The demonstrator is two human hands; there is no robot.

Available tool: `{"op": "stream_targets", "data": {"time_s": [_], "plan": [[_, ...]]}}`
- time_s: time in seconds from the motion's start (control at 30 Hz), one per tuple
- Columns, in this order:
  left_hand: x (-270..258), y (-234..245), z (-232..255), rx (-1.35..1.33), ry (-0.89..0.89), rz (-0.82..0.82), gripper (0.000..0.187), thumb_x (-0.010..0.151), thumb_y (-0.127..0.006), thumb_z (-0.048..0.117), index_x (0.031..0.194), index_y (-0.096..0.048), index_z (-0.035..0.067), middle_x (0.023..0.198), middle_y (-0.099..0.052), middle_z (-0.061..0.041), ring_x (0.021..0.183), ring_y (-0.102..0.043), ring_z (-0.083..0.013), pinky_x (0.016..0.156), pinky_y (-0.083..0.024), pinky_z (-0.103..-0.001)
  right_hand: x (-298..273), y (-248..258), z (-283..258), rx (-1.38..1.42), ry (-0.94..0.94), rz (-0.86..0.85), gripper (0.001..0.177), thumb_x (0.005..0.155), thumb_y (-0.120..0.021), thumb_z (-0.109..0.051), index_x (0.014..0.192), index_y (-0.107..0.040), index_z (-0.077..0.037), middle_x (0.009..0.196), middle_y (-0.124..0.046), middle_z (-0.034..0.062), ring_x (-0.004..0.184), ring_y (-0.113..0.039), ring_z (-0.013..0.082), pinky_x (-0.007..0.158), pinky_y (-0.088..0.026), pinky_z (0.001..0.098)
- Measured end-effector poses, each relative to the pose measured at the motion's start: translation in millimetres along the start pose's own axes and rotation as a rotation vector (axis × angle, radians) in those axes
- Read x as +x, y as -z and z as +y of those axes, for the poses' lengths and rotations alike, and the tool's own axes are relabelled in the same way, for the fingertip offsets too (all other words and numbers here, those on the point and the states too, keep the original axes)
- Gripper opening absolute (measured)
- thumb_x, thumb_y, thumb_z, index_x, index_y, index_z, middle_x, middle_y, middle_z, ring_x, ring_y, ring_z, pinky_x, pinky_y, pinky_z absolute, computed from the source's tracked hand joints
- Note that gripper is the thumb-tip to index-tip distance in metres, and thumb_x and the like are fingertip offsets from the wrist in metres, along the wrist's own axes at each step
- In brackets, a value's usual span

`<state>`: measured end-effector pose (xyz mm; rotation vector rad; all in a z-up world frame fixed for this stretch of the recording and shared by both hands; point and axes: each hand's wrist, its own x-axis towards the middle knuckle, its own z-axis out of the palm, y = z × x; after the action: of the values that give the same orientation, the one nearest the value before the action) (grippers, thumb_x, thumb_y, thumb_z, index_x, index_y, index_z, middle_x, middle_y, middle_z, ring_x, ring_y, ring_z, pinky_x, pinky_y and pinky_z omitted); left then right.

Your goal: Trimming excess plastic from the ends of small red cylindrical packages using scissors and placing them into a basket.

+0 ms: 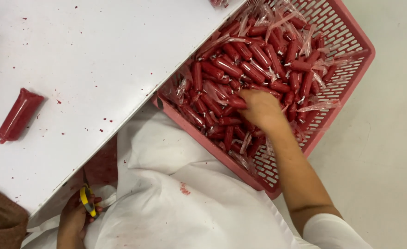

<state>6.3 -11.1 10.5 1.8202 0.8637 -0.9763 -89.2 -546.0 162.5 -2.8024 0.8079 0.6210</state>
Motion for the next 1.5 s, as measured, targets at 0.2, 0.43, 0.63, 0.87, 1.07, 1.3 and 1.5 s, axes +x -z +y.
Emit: {"op": "stream_targets", "data": {"time_s": [0.2,0.43,0.63,0.87,1.07,1.3,1.5], "plan": [[8,-2,0,0.028,-0.003,-0.022,0.032,0.098,-0.058,0.002,0.130,-0.059,0.004,0.094,-0.070,-0.028,0.058,-0.057,-0.0298,0.039,-0.034,-0.031,-26,64,60,0.488,-0.395,0.203,0.036,0.086,-0.076,-0.008,0.119,-0.067,-0.019,0.107,-0.072,0.0046,0.097,-0.068,0.0205,0.086,-0.057,0.0363],[2,-4,5,0.029,0.026,0.002,0.038,0.100,-0.059,0.006,0.137,-0.057,0.006,0.095,-0.070,-0.028,0.058,-0.056,-0.0301,0.042,-0.037,-0.032,68,54,45,0.272,-0.473,0.076,0.059,0.081,-0.067,0.009,0.133,-0.045,-0.005,0.104,-0.061,0.0142,0.090,-0.064,0.0314,0.072,-0.057,0.0435],[9,-1,-3,-0.019,0.014,-0.022,0.033,0.102,-0.059,0.009,0.134,-0.057,0.007,0.095,-0.069,-0.026,0.058,-0.054,-0.0290,0.040,-0.032,-0.030,42,63,61,0.603,-0.620,0.206,0.047,0.074,-0.077,-0.001,0.115,-0.059,-0.018,0.109,-0.066,0.0068,0.087,-0.065,0.0197,0.072,-0.055,0.0363],[3,-3,6,0.023,0.043,-0.011,0.033,0.101,-0.062,0.011,0.133,-0.060,0.005,0.094,-0.070,-0.027,0.059,-0.055,-0.0300,0.041,-0.033,-0.031,37,72,46,0.419,-0.271,0.947,0.037,0.083,-0.091,-0.020,0.104,-0.064,-0.005,0.107,-0.050,0.0079,0.097,-0.056,0.0242,0.091,-0.051,0.0341],[11,-3,-2,0.031,0.020,0.000,0.038,0.100,-0.063,0.011,0.137,-0.058,0.007,0.096,-0.070,-0.026,0.059,-0.055,-0.0289,0.042,-0.035,-0.033,104,11,17,-0.013,-0.286,0.207,0.065,0.081,-0.080,-0.031,0.133,-0.051,-0.006,0.126,-0.058,0.0169,0.114,-0.050,0.0399,0.103,-0.039,0.0440],[24,1,-10,0.013,-0.017,-0.033,0.029,0.100,-0.062,0.009,0.126,-0.059,-0.001,0.092,-0.068,-0.030,0.055,-0.050,-0.0302,0.039,-0.031,-0.033,17,43,-24,0.693,-0.269,0.523,0.052,0.077,-0.072,0.008,0.121,-0.050,-0.008,0.110,-0.067,0.0085,0.095,-0.069,0.0227,0.078,-0.061,0.0320],[36,7,-25,-0.022,-0.074,-0.075,0.034,0.102,-0.062,0.017,0.131,-0.057,0.001,0.096,-0.067,-0.031,0.057,-0.050,-0.0312,0.039,-0.031,-0.033,1,22,140,1.118,-0.104,1.032,0.053,0.072,-0.063,0.018,0.117,-0.058,-0.008,0.102,-0.060,0.0069,0.081,-0.058,0.0151,0.062,-0.045,0.0229]]}}
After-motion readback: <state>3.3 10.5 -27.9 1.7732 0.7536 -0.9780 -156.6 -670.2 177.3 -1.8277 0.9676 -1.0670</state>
